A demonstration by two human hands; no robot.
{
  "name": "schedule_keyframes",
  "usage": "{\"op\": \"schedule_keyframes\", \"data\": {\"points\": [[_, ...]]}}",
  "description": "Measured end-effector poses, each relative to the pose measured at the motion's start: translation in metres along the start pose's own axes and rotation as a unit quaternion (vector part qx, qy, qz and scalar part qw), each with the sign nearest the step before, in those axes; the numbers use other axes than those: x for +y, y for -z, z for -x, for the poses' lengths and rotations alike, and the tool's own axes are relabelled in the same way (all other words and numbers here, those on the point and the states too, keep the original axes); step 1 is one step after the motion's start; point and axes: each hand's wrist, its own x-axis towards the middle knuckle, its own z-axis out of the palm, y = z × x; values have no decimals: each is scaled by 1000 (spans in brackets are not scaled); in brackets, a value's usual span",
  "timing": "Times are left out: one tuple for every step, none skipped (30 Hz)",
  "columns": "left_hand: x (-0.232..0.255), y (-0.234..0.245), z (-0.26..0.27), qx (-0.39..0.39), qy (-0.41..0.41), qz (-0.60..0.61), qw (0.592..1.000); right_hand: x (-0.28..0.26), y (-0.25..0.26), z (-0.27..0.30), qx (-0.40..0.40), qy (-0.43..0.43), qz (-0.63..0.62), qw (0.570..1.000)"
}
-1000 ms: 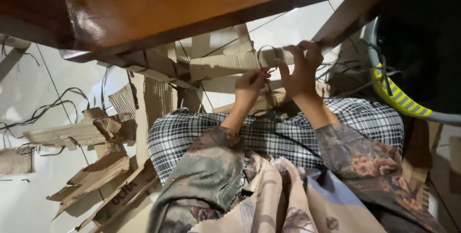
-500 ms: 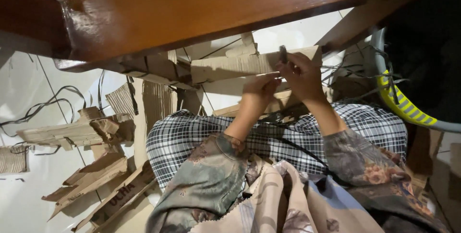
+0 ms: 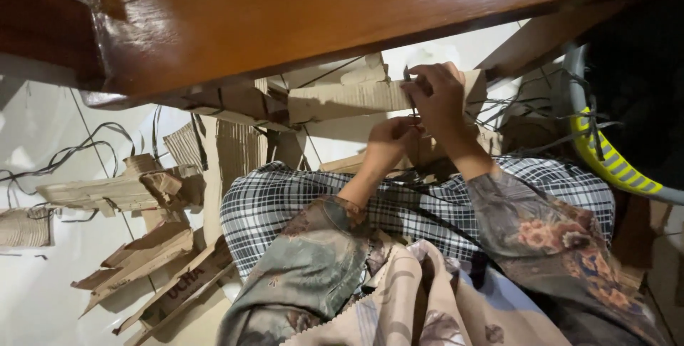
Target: Wrapping the legs of a wooden chair with cardboard strips and securing them with string for protection during transport.
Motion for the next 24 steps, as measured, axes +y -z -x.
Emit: {"op": "schedule_keyframes", "data": {"points": [[-3, 0, 0, 7, -2, -13, 1000, -4, -3, 0, 4, -11, 11, 1000], [-5, -1, -1, 14, -6, -26, 1000, -8, -6, -1, 8, -22, 24, 999], [-6, -1, -2, 15, -6, -25, 1000, -7, -6, 0, 7, -21, 23, 999], [-8, 0, -4, 14, -3, -30, 999, -6, -6, 2, 0, 6, 29, 1000], [-10, 0, -5, 13, 0, -34, 999, -5, -6, 3, -7, 33, 35, 999], [-17, 1, -9, 13, -1, -33, 999, -13, 2, 0, -7, 33, 36, 999], [-24, 1, -14, 14, 1, -34, 999, -22, 9, -2, -28, 50, 76, 995], [-31, 1, -18, 16, 4, -35, 999, -32, 16, -5, -49, 67, 117, 990], [-33, 2, -19, 16, 3, -33, 999, -31, 18, -5, -50, 68, 118, 989], [-35, 3, -21, 8, 9, -35, 999, -30, 20, -6, -107, 62, 120, 985], [-38, 4, -22, 0, 15, -37, 999, -29, 21, -7, -163, 57, 122, 977], [-37, 4, -21, 0, 14, -36, 999, -26, 20, -8, -163, 58, 123, 977], [-36, 4, -21, 8, 18, -46, 999, -22, 19, -9, -186, 44, 110, 975], [-35, 4, -20, 15, 23, -57, 998, -19, 19, -9, -208, 28, 97, 973], [-33, 4, -16, 14, 23, -57, 998, -18, 20, -11, -208, 28, 99, 973], [-29, 5, -13, 23, 47, -67, 996, -18, 19, -14, -249, -1, 97, 963], [-25, 6, -10, 31, 71, -77, 994, -17, 19, -18, -290, -31, 96, 952], [-31, 5, -12, 33, 70, -77, 994, -11, 15, -19, -289, -29, 96, 952], [-38, 4, -14, 46, 80, -67, 993, -5, 10, -21, -331, -55, 120, 934], [-44, 2, -16, 58, 90, -57, 993, 2, 7, -22, -371, -82, 145, 914], [-44, 5, -17, 58, 89, -58, 993, 1, 7, -26, -370, -82, 145, 914], [-43, 7, -17, 61, 94, -61, 992, 1, 8, -30, -393, -90, 156, 902], [-43, 9, -18, 64, 99, -65, 991, 0, 8, -33, -416, -98, 166, 889], [-41, 9, -17, 63, 98, -65, 991, 2, 8, -38, -416, -99, 167, 889]]}}
